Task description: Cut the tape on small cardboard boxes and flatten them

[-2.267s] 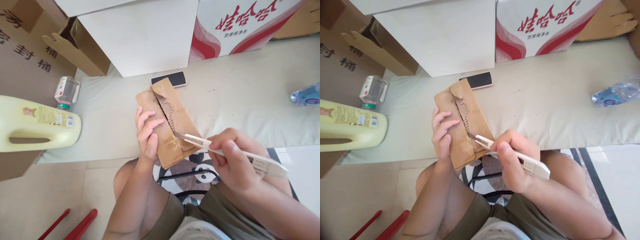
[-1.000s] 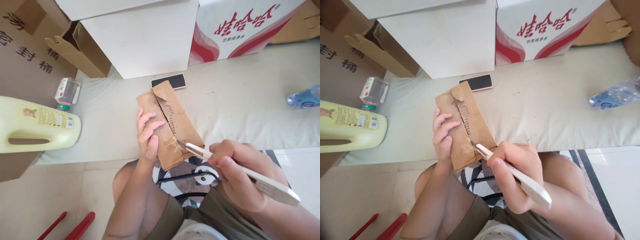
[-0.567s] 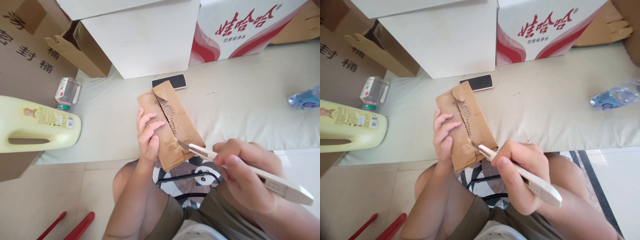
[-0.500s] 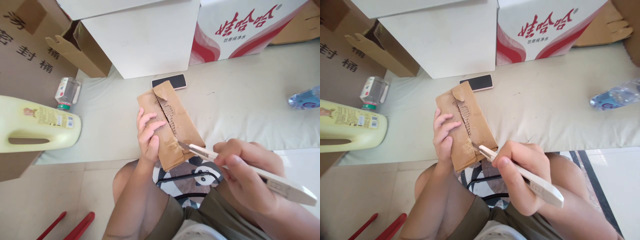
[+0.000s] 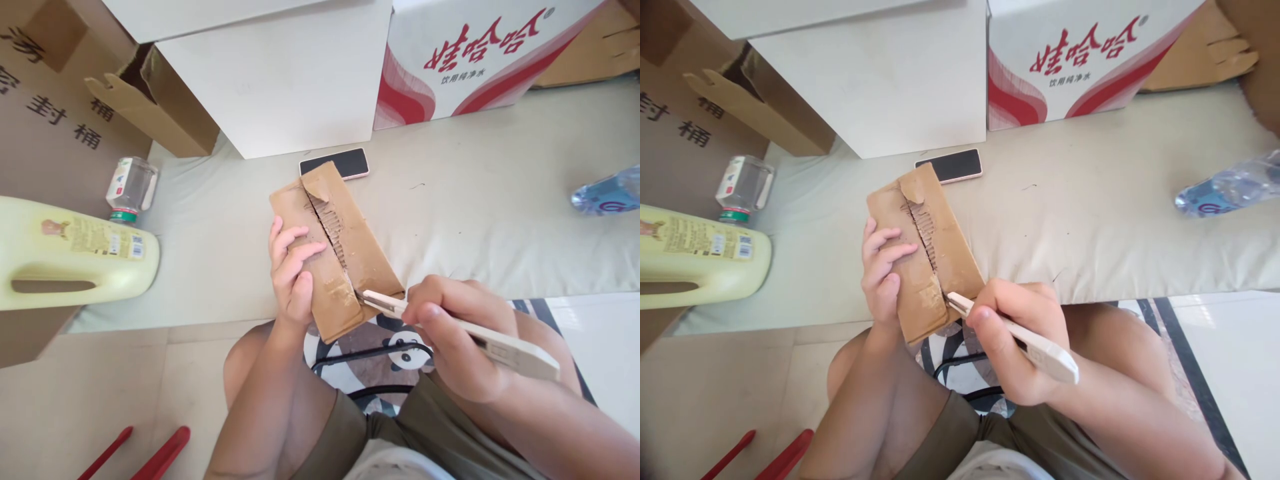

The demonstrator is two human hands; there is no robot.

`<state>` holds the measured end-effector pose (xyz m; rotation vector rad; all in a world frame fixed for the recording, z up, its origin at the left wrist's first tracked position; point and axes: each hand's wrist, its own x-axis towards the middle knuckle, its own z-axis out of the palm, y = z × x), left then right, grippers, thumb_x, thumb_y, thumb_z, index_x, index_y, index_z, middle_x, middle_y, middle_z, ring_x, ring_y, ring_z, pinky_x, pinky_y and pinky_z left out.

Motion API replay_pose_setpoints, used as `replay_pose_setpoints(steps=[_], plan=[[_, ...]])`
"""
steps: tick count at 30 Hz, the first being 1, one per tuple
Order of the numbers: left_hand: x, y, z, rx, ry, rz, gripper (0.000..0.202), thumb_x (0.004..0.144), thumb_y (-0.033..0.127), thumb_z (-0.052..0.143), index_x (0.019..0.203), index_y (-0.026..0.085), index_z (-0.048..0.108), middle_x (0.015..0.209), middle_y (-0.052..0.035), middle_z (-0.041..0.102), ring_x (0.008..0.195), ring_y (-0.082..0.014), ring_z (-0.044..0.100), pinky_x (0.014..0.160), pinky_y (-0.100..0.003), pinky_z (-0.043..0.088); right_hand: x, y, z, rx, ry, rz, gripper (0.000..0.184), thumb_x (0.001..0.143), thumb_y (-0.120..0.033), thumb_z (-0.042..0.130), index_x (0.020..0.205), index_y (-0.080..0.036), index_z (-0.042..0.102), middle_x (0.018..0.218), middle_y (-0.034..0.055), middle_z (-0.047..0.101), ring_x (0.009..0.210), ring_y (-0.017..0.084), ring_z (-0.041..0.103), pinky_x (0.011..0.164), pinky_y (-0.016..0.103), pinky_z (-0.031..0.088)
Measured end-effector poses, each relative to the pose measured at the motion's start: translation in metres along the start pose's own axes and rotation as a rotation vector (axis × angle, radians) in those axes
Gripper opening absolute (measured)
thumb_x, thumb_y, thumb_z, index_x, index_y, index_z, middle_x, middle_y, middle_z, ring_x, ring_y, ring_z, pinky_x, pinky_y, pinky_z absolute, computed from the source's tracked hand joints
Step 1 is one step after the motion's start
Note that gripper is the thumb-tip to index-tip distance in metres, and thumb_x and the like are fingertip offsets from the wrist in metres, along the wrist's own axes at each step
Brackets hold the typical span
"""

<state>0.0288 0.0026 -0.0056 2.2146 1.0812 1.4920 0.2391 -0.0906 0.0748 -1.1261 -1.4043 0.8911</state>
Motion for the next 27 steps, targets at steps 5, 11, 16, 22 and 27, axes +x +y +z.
replay_pose_setpoints(steps=[5, 11, 16, 22, 27], plan=[[0.0, 0.0, 0.001, 0.027, 0.001, 0.001, 0.037, 0.101, 0.038, 0.039, 0.111, 0.026, 0.072, 0.121, -0.0059, 0.064, 0.133, -0.0274, 0.056, 0.13, -0.057, 0.031, 0.003, -0.002, -0.005, -0.055, -0.016, 0.041, 0.025, 0.093, -0.019, 0.052, 0.068, -0.022, 0.056, 0.045, -0.0053, 0.041, 0.037, 0.008, 0.035, 0.038, 0.023, 0.025], [0.001, 0.0, 0.005, -0.029, 0.04, 0.028, 0.034, 0.1, 0.034, 0.04, 0.11, 0.026, 0.071, 0.121, -0.0049, 0.064, 0.128, -0.024, 0.059, 0.131, -0.054, 0.029, 0.005, -0.003, -0.007, -0.032, -0.021, 0.02, 0.025, 0.092, -0.016, 0.052, 0.068, -0.021, 0.055, 0.046, -0.0058, 0.041, 0.039, 0.007, 0.033, 0.04, 0.023, 0.025], [0.001, 0.001, 0.002, 0.038, 0.008, 0.007, 0.038, 0.101, 0.04, 0.038, 0.109, 0.025, 0.072, 0.119, -0.0071, 0.064, 0.13, -0.0275, 0.058, 0.128, -0.059, 0.033, 0.005, 0.001, -0.009, 0.046, -0.018, 0.071, 0.029, 0.096, -0.019, 0.052, 0.067, -0.02, 0.058, 0.047, -0.0043, 0.041, 0.041, 0.008, 0.033, 0.041, 0.025, 0.024], [0.001, 0.002, 0.001, -0.002, -0.005, 0.012, 0.036, 0.101, 0.039, 0.039, 0.113, 0.026, 0.071, 0.122, -0.007, 0.063, 0.135, -0.0274, 0.054, 0.13, -0.059, 0.031, 0.006, 0.002, -0.012, 0.074, 0.011, 0.102, 0.036, 0.099, -0.032, 0.055, 0.066, -0.021, 0.059, 0.044, -0.0037, 0.038, 0.04, 0.009, 0.031, 0.038, 0.025, 0.021], [0.0, 0.003, 0.002, 0.018, -0.005, 0.013, 0.038, 0.102, 0.042, 0.038, 0.113, 0.026, 0.071, 0.122, -0.0069, 0.063, 0.134, -0.0264, 0.055, 0.13, -0.057, 0.03, 0.003, 0.005, -0.016, 0.076, 0.051, 0.115, 0.035, 0.099, -0.033, 0.057, 0.067, -0.02, 0.063, 0.045, -0.0039, 0.038, 0.041, 0.01, 0.031, 0.04, 0.026, 0.024]])
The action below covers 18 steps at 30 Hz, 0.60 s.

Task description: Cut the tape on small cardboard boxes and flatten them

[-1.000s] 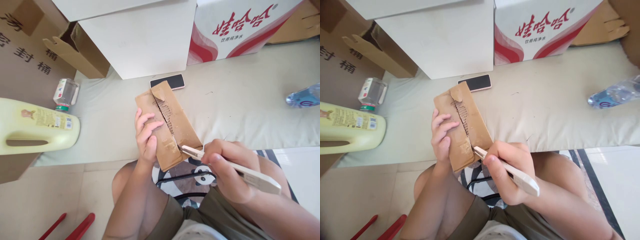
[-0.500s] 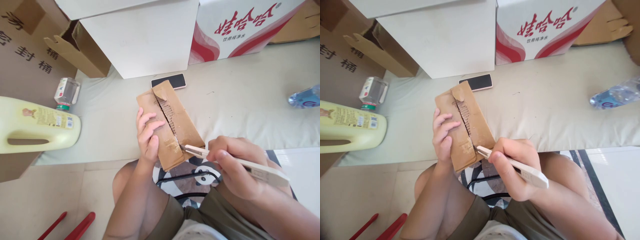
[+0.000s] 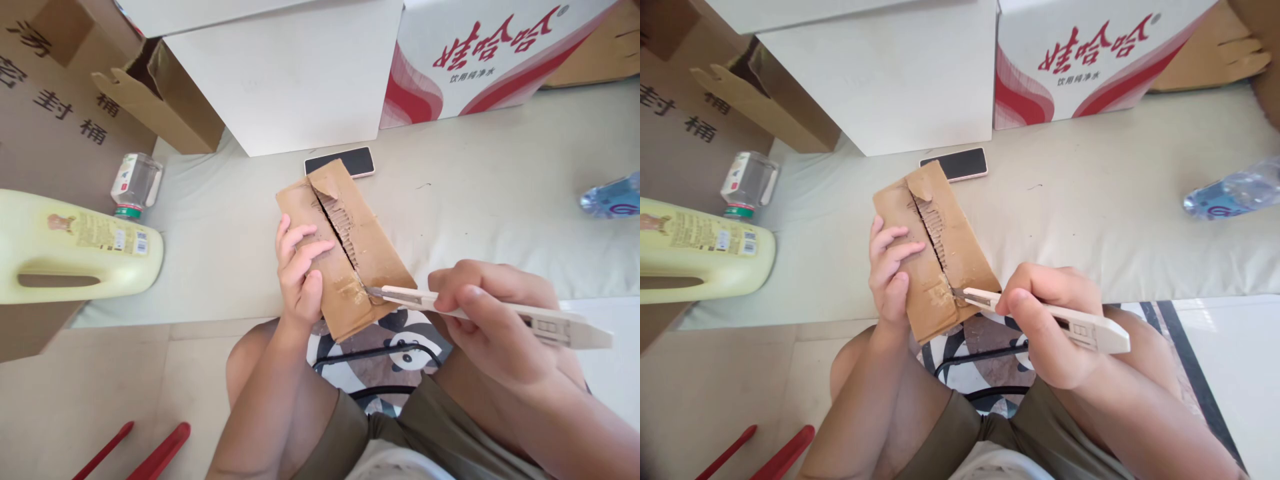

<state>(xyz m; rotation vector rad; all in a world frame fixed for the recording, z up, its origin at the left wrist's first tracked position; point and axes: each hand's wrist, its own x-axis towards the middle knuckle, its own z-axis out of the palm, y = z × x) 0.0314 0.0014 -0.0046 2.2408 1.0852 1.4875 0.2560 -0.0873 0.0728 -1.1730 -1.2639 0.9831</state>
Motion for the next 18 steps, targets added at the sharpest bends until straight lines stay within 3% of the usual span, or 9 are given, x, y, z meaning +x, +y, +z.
replay_pose_setpoints(steps=[7, 12, 14, 18], plan=[[0.001, 0.001, 0.0, 0.009, -0.01, -0.001, 0.04, 0.103, 0.045, 0.038, 0.112, 0.026, 0.071, 0.119, -0.0066, 0.064, 0.132, -0.0268, 0.057, 0.129, -0.057, 0.032, 0.001, 0.002, -0.004, 0.103, 0.056, -0.019, 0.03, 0.097, -0.03, 0.061, 0.068, -0.023, 0.065, 0.044, -0.0033, 0.034, 0.04, 0.011, 0.032, 0.039, 0.028, 0.019], [0.001, 0.0, 0.0, 0.041, -0.003, -0.011, 0.044, 0.103, 0.049, 0.036, 0.111, 0.025, 0.072, 0.119, -0.0071, 0.064, 0.129, -0.0276, 0.058, 0.128, -0.058, 0.032, 0.007, -0.008, -0.011, 0.21, 0.065, 0.018, 0.03, 0.096, -0.025, 0.064, 0.067, -0.022, 0.064, 0.047, -0.0015, 0.038, 0.044, 0.011, 0.035, 0.04, 0.029, 0.022], [0.001, -0.001, 0.001, 0.008, 0.002, 0.002, 0.04, 0.103, 0.046, 0.038, 0.112, 0.026, 0.072, 0.119, -0.0065, 0.064, 0.129, -0.0269, 0.059, 0.129, -0.057, 0.031, 0.013, -0.008, -0.017, 0.279, 0.071, 0.005, 0.033, 0.097, -0.03, 0.066, 0.065, -0.021, 0.064, 0.045, -0.0019, 0.035, 0.042, 0.01, 0.036, 0.038, 0.029, 0.025], [0.002, -0.001, 0.002, -0.014, 0.026, 0.015, 0.038, 0.103, 0.043, 0.038, 0.111, 0.025, 0.071, 0.118, -0.0061, 0.065, 0.124, -0.0255, 0.062, 0.129, -0.057, 0.03, 0.032, 0.005, -0.025, 0.337, 0.312, -0.131, 0.031, 0.084, -0.045, 0.077, 0.065, -0.024, 0.066, 0.041, -0.0062, 0.032, 0.033, 0.008, 0.027, 0.029, 0.026, 0.023]])
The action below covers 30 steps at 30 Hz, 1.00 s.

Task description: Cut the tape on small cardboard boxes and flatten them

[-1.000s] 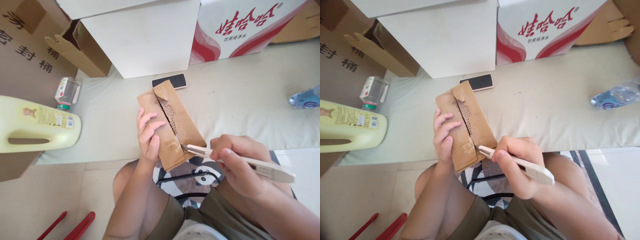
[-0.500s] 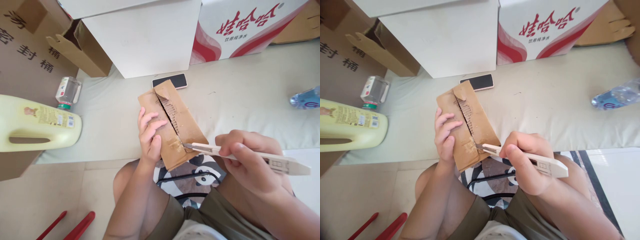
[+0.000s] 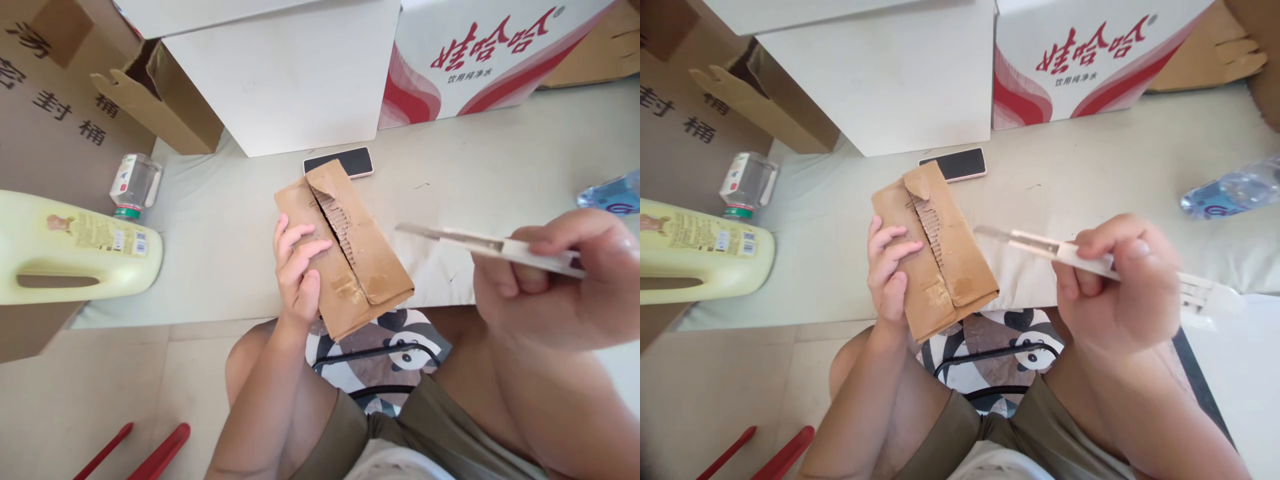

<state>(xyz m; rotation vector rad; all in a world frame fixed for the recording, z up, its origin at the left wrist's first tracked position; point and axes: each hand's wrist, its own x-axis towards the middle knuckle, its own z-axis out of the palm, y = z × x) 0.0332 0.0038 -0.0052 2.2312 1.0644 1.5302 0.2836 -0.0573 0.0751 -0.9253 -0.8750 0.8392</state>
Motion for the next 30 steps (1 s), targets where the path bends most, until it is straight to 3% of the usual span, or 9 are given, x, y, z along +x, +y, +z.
replay_pose_setpoints(steps=[2, 5, 12, 15, 18, 21, 25, 28, 30], plan=[[0.0, 0.0, 0.001, 0.003, 0.002, -0.006, 0.039, 0.103, 0.042, 0.038, 0.11, 0.025, 0.072, 0.118, -0.0063, 0.065, 0.123, -0.0256, 0.062, 0.129, -0.056, 0.03, 0.008, 0.013, -0.002, -0.031, 0.142, -0.105, 0.026, 0.078, -0.046, 0.076, 0.066, -0.025, 0.066, 0.043, -0.0067, 0.036, 0.032, 0.009, 0.027, 0.028, 0.026, 0.022], [0.0, -0.001, 0.001, -0.022, 0.003, -0.007, 0.037, 0.102, 0.041, 0.04, 0.112, 0.025, 0.072, 0.12, -0.0064, 0.064, 0.126, -0.0264, 0.06, 0.13, -0.055, 0.028, 0.013, 0.033, -0.005, -0.132, 0.211, -0.129, 0.02, 0.079, -0.045, 0.068, 0.074, -0.026, 0.065, 0.05, -0.0052, 0.046, 0.038, 0.013, 0.044, 0.035, 0.029, 0.035], [0.002, -0.002, -0.003, -0.059, 0.008, -0.045, 0.034, 0.098, 0.039, 0.044, 0.109, 0.026, 0.074, 0.12, -0.0061, 0.065, 0.133, -0.0288, 0.055, 0.129, -0.054, 0.029, 0.015, 0.067, -0.027, -0.858, 0.045, -0.237, 0.017, 0.096, -0.038, 0.055, 0.109, -0.027, 0.056, 0.076, -0.0004, 0.065, 0.066, 0.02, 0.064, 0.07, 0.037, 0.051], [0.005, -0.007, -0.009, -0.072, 0.024, -0.09, 0.033, 0.095, 0.041, 0.048, 0.104, 0.026, 0.076, 0.119, -0.0059, 0.066, 0.135, -0.0299, 0.053, 0.129, -0.054, 0.03, 0.021, 0.073, -0.033, -1.233, -0.054, -0.057, 0.026, 0.093, -0.039, 0.055, 0.115, -0.024, 0.056, 0.076, 0.0036, 0.065, 0.07, 0.026, 0.064, 0.072, 0.041, 0.049], [0.006, -0.02, -0.019, -0.11, 0.053, -0.156, 0.03, 0.09, 0.041, 0.053, 0.1, 0.027, 0.078, 0.119, -0.0049, 0.069, 0.14, -0.0311, 0.049, 0.129, -0.052, 0.031, 0.024, 0.076, -0.033, -1.452, -0.195, 0.142, 0.046, 0.089, -0.041, 0.058, 0.129, -0.02, 0.054, 0.103, 0.0144, 0.07, 0.093, 0.035, 0.068, 0.075, 0.043, 0.05], [0.008, -0.034, -0.03, -0.173, 0.124, -0.237, 0.028, 0.083, 0.036, 0.055, 0.095, 0.027, 0.079, 0.118, -0.0047, 0.071, 0.137, -0.0311, 0.052, 0.127, -0.05, 0.034, 0.023, 0.08, -0.033, -1.564, -0.316, 0.286, 0.058, 0.089, -0.047, 0.057, 0.137, -0.015, 0.053, 0.123, 0.0216, 0.067, 0.107, 0.039, 0.066, 0.08, 0.046, 0.052], [0.014, -0.044, -0.041, -0.261, 0.27, -0.4, 0.025, 0.074, 0.028, 0.053, 0.084, 0.025, 0.076, 0.113, -0.0059, 0.071, 0.131, -0.0285, 0.055, 0.126, -0.046, 0.034, 0.021, 0.086, -0.033, -1.628, -0.389, 0.393, 0.055, 0.091, -0.052, 0.053, 0.134, -0.017, 0.06, 0.116, 0.021, 0.065, 0.104, 0.04, 0.067, 0.085, 0.052, 0.054], [0.02, -0.044, -0.043, -0.315, 0.366, -0.591, 0.018, 0.068, 0.022, 0.055, 0.076, 0.022, 0.071, 0.11, -0.0051, 0.071, 0.126, -0.0249, 0.059, 0.117, -0.039, 0.043, 0.022, 0.089, -0.034, -1.592, -0.347, 0.262, 0.051, 0.091, -0.048, 0.056, 0.132, -0.018, 0.067, 0.123, 0.0228, 0.061, 0.117, 0.042, 0.064, 0.096, 0.057, 0.053], [0.023, -0.043, -0.041, -0.402, 0.428, -0.781, 0.012, 0.069, 0.024, 0.056, 0.072, 0.022, 0.068, 0.105, -0.0045, 0.071, 0.116, -0.0222, 0.063, 0.096, -0.032, 0.052, 0.022, 0.09, -0.033, -1.494, -0.325, 0.131, 0.049, 0.091, -0.044, 0.057, 0.128, -0.016, 0.07, 0.126, 0.0234, 0.061, 0.124, 0.04, 0.061, 0.104, 0.056, 0.05]])
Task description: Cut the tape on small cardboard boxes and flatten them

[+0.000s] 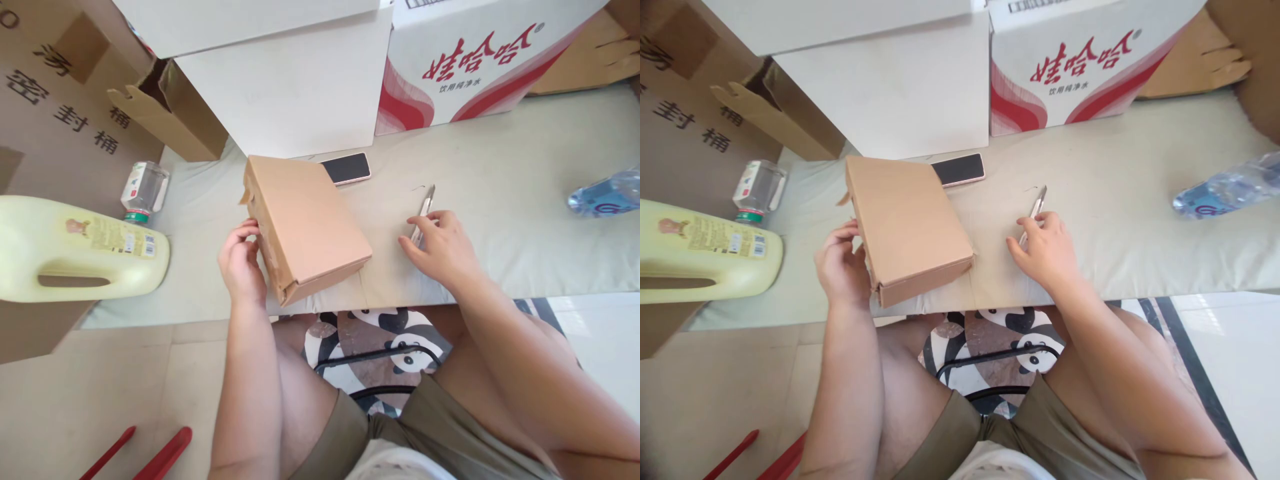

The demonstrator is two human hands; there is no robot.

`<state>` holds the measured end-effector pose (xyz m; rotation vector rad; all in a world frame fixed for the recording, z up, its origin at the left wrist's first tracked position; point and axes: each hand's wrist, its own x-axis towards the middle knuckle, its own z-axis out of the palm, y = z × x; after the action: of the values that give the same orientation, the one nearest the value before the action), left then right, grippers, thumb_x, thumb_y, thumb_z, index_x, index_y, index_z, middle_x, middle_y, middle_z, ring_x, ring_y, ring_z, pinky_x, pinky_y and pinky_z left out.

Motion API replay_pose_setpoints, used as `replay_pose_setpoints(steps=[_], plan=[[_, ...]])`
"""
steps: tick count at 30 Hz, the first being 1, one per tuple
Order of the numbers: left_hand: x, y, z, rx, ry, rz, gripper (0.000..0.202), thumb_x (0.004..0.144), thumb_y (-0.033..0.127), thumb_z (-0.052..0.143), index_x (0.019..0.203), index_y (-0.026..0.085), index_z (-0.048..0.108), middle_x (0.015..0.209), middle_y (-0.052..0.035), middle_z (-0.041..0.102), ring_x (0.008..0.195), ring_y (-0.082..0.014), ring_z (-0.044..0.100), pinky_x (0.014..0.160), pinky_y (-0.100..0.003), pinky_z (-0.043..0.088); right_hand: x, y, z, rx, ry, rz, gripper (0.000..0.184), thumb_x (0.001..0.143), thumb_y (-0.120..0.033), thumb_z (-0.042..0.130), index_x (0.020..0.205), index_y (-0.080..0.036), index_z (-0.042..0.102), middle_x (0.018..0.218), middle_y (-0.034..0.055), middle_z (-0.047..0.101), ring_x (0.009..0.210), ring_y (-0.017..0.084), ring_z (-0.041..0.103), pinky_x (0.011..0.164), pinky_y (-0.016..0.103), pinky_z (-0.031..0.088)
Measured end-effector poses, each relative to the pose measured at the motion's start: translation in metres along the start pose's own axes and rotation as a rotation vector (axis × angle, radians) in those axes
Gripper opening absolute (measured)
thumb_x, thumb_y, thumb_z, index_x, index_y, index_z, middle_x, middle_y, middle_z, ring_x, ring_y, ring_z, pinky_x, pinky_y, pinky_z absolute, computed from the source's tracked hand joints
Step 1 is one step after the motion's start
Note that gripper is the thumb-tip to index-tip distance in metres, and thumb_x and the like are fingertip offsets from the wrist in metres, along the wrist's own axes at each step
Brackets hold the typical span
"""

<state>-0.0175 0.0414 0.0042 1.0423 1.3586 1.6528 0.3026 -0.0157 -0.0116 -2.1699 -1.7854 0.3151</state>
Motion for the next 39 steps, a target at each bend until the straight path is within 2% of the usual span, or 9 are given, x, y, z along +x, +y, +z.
replay_pose_setpoints(steps=[3, 6, 14, 21, 28, 32, 34, 37, 39], plan=[[-0.002, -0.001, 0.005, -0.079, 0.029, -0.308, 0.018, 0.074, 0.038, 0.059, 0.072, 0.021, 0.066, 0.087, -0.0042, 0.069, 0.086, -0.0183, 0.065, 0.067, -0.026, 0.049, -0.001, -0.005, -0.001, 0.203, 0.006, -0.135, 0.043, 0.093, -0.044, 0.052, 0.118, -0.015, 0.072, 0.12, 0.0201, 0.067, 0.119, 0.036, 0.065, 0.106, 0.054, 0.05], [-0.008, -0.003, 0.008, -0.069, -0.029, -0.464, 0.029, 0.069, 0.049, 0.073, 0.072, 0.021, 0.067, 0.076, -0.0025, 0.066, 0.07, -0.0163, 0.059, 0.06, -0.026, 0.046, -0.004, -0.015, -0.001, 0.374, -0.087, -0.227, 0.04, 0.096, -0.046, 0.045, 0.109, -0.018, 0.071, 0.116, 0.0166, 0.072, 0.118, 0.034, 0.066, 0.105, 0.052, 0.051], [-0.023, 0.003, 0.012, -0.134, -0.214, -0.431, 0.056, 0.052, 0.064, 0.092, 0.082, 0.022, 0.071, 0.088, -0.0029, 0.073, 0.076, -0.0172, 0.066, 0.066, -0.028, 0.053, -0.011, -0.027, -0.005, 0.588, -0.179, -0.207, 0.049, 0.094, -0.062, 0.042, 0.101, -0.019, 0.064, 0.109, 0.0155, 0.072, 0.109, 0.035, 0.065, 0.1, 0.053, 0.049], [-0.012, -0.002, 0.009, -0.034, -0.23, -0.292, 0.065, 0.05, 0.052, 0.098, 0.098, 0.022, 0.066, 0.103, -0.0047, 0.073, 0.092, -0.0189, 0.071, 0.085, -0.031, 0.058, -0.016, -0.024, -0.011, 1.031, -0.136, -0.205, 0.084, 0.086, -0.088, 0.042, 0.142, -0.026, 0.052, 0.149, 0.0126, 0.06, 0.141, 0.034, 0.055, 0.115, 0.051, 0.047], [-0.01, -0.003, 0.004, -0.076, -0.213, -0.39, 0.06, 0.06, 0.049, 0.09, 0.108, 0.024, 0.065, 0.107, -0.0064, 0.076, 0.097, -0.0257, 0.074, 0.082, -0.036, 0.061, -0.017, -0.028, -0.011, 0.956, -0.243, -0.389, 0.109, 0.076, -0.089, 0.06, 0.163, -0.029, 0.031, 0.166, 0.0108, 0.042, 0.158, 0.036, 0.035, 0.129, 0.056, 0.033], [-0.014, 0.011, 0.0, -0.231, -0.266, -0.387, 0.056, 0.067, 0.056, 0.076, 0.114, 0.026, 0.068, 0.131, -0.0085, 0.071, 0.116, -0.0312, 0.07, 0.084, -0.038, 0.062, -0.016, -0.03, -0.004, 0.983, -0.201, -0.4, 0.101, 0.083, -0.078, 0.065, 0.163, -0.028, 0.029, 0.17, 0.0111, 0.037, 0.156, 0.033, 0.039, 0.125, 0.053, 0.04], [-0.015, 0.015, -0.004, -0.229, -0.342, -0.383, 0.055, 0.07, 0.057, 0.071, 0.116, 0.027, 0.068, 0.133, -0.0086, 0.07, 0.117, -0.0322, 0.07, 0.083, -0.039, 0.062, -0.016, -0.029, 0.0, 0.987, -0.171, -0.354, 0.091, 0.084, -0.074, 0.066, 0.157, -0.026, 0.039, 0.161, 0.0127, 0.05, 0.147, 0.033, 0.051, 0.119, 0.051, 0.048], [-0.014, 0.017, -0.012, -0.243, -0.397, -0.415, 0.061, 0.068, 0.058, 0.073, 0.122, 0.03, 0.067, 0.135, -0.0091, 0.068, 0.107, -0.0313, 0.073, 0.077, -0.04, 0.063, -0.016, -0.027, 0.002, 0.896, -0.109, -0.175, 0.06, 0.087, -0.068, 0.064, 0.124, -0.021, 0.066, 0.121, 0.014, 0.076, 0.113, 0.035, 0.072, 0.096, 0.051, 0.06], [-0.013, 0.016, -0.014, -0.269, -0.402, -0.433, 0.063, 0.067, 0.057, 0.075, 0.124, 0.032, 0.067, 0.137, -0.0083, 0.067, 0.102, -0.0303, 0.074, 0.079, -0.044, 0.064, -0.015, -0.029, 0.001, 0.811, -0.059, -0.05, 0.045, 0.088, -0.064, 0.063, 0.098, -0.02, 0.07, 0.098, 0.0128, 0.079, 0.094, 0.035, 0.075, 0.082, 0.05, 0.062]])
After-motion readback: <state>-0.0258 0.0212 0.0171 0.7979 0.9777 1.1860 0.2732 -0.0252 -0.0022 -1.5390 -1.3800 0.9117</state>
